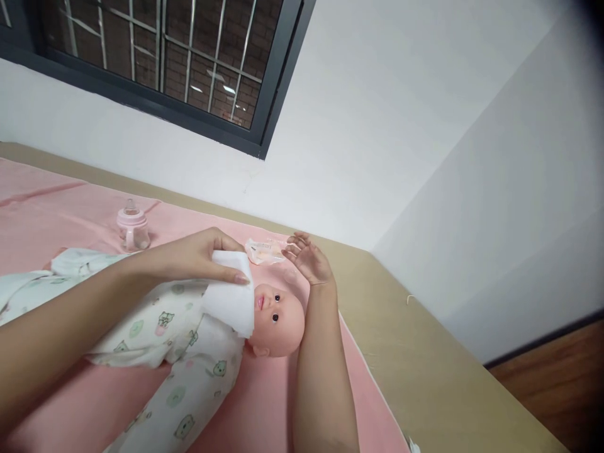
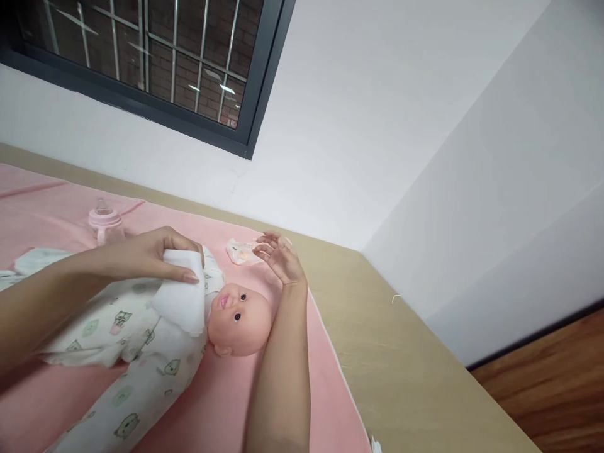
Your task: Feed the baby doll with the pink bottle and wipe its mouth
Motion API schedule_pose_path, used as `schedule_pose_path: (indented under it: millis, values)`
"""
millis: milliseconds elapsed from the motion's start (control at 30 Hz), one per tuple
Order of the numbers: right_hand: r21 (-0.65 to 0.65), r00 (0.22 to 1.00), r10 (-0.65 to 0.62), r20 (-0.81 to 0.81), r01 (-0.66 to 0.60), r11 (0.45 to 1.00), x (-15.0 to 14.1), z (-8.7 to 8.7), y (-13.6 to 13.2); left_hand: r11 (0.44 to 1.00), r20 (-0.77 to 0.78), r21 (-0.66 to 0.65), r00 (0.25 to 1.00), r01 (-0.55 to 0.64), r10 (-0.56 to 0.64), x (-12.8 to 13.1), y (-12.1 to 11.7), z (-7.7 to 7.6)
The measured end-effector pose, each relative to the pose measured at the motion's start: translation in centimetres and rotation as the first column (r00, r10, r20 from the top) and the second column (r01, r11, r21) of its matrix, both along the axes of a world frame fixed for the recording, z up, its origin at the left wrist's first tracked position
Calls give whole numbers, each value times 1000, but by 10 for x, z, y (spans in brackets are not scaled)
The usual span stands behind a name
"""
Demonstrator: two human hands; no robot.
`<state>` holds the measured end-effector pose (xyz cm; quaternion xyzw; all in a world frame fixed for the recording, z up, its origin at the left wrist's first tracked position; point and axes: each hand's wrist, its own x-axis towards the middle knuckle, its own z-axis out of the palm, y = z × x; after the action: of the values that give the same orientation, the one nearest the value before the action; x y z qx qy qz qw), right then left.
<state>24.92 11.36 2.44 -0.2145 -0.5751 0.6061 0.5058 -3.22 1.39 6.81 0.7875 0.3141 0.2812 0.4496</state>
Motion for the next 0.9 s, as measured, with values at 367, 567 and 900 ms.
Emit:
schedule_pose_path:
  millis: [367,567,900]
  values:
    - [-402,993,30,-115,-74,912,-10,-93,29,997,-271,4,960,-71,70,36,-11,-21]
    - [-435,991,-46,-124,-12,901,-10,-95,37,934,-366,350,908,-71,206,44,-16,-24]
    - [-424,995,-67,-68,32,905,-11,-98,38,904,-423,424,870,-59,255,43,-11,-32]
